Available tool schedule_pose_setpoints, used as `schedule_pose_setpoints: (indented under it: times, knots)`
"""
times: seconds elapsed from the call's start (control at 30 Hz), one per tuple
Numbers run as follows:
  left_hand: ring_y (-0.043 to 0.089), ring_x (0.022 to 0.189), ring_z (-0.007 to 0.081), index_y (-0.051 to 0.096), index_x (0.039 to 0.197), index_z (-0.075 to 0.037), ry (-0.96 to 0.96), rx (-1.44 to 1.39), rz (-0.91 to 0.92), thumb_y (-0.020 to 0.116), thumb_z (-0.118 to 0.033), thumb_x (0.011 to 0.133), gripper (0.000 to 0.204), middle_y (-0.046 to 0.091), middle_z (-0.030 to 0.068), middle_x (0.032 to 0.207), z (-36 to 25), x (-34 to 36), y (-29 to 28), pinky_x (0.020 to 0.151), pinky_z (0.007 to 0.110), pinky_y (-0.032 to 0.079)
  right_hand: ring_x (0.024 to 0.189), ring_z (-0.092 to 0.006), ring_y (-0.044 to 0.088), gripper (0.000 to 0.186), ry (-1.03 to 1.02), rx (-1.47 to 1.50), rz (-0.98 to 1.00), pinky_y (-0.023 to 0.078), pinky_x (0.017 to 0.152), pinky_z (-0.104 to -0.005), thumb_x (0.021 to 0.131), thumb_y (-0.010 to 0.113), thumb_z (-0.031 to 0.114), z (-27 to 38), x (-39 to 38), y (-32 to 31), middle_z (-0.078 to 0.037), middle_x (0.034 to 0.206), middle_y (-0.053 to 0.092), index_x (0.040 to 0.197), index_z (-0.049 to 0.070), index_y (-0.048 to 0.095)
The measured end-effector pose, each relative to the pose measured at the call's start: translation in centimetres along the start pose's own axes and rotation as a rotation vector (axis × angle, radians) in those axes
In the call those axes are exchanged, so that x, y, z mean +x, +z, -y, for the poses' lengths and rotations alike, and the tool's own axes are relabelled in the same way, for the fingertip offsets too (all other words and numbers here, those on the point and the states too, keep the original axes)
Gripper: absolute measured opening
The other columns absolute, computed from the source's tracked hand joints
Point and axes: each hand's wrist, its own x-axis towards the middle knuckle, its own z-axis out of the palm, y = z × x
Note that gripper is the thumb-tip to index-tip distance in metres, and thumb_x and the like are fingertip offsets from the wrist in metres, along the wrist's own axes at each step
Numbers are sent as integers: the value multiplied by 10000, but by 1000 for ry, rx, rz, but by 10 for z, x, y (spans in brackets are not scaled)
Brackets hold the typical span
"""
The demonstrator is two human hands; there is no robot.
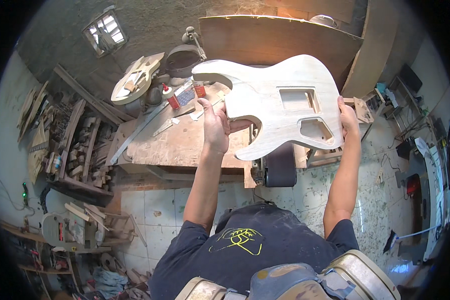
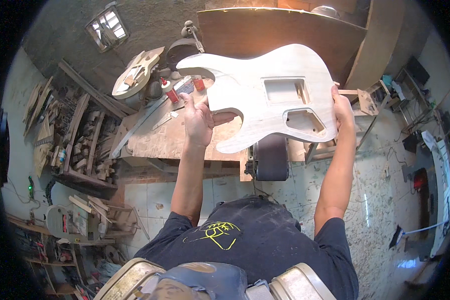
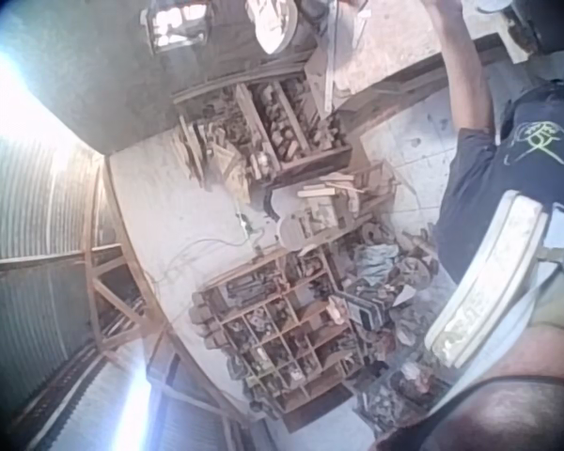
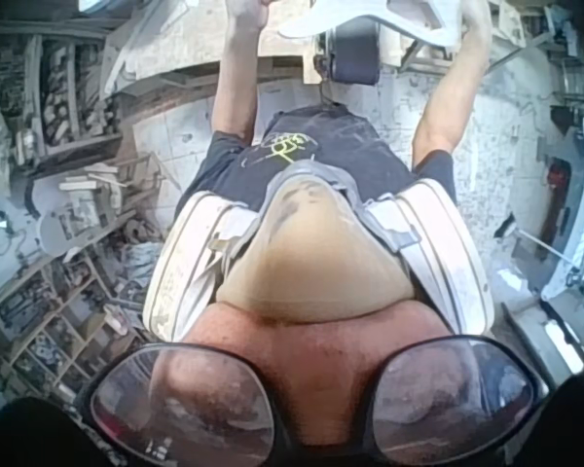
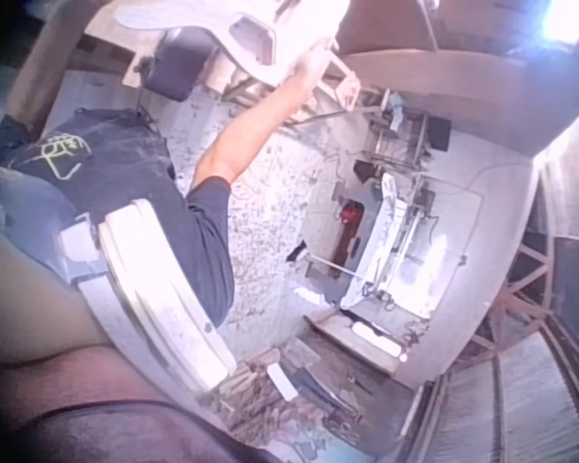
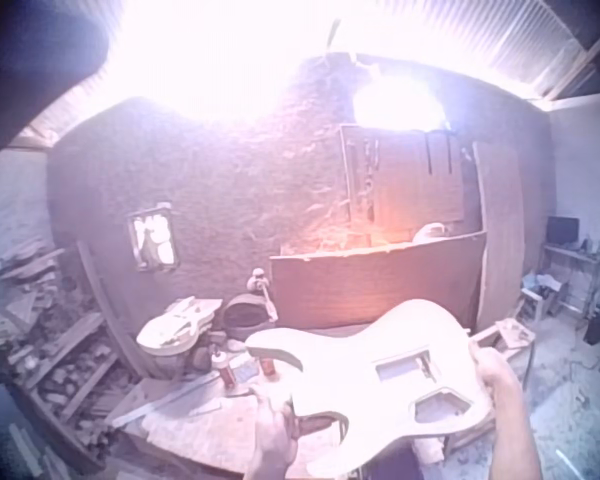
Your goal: The person sands the surfaces and edges of a wooden electric guitar body using a stationary belt sander and by hand with a piece of sandpaper. The person turns the guitar body over to work on both sides and wipes dust from the wood with their hands.
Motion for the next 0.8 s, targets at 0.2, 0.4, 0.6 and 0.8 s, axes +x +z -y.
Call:
schedule_pose_setpoints:
  times: [0.2, 0.4, 0.6, 0.8]
  knots:
    - [729, 958, 294, 524, 1304, 73, 48, 91, -155, 362, -650, 1005, 799, 674, 204, 1143, 0, 7, 10, 767, 418, 650, 880, -195, 652, 695, -139, -24, -84, 513, 797, -351, 992, 514, 592, 3, -5, 7, -127, 1018, 707, 1112, -74, 674]
    - [655, 1035, 246, 571, 1273, 72, 45, 212, -428, 682, -644, 859, 835, 635, 180, 1179, 29, 35, -26, 906, 382, 567, 901, -196, 606, 747, -347, -166, -266, 475, 842, -345, 985, 492, 631, 13, -35, 23, -131, 985, 700, 1050, -91, 670]
    - [630, 1052, 229, 578, 1279, 69, 97, 243, -468, 637, -608, 916, 769, 634, 169, 1189, 36, 38, -36, 910, 354, 528, 905, -211, 590, 698, -449, -226, -332, 465, 858, -354, 1005, 486, 596, 28, -67, 36, -143, 960, 695, 1063, -74, 671]
    - [649, 946, 196, 627, 1175, 43, 26, 247, -502, 504, -628, 981, 709, 661, 126, 1051, 31, 32, -28, 842, 324, 539, 941, -213, 593, 680, -404, -230, -324, 461, 881, -354, 1012, 493, 572, 27, -67, 36, -152, 1008, 698, 1103, -77, 673]
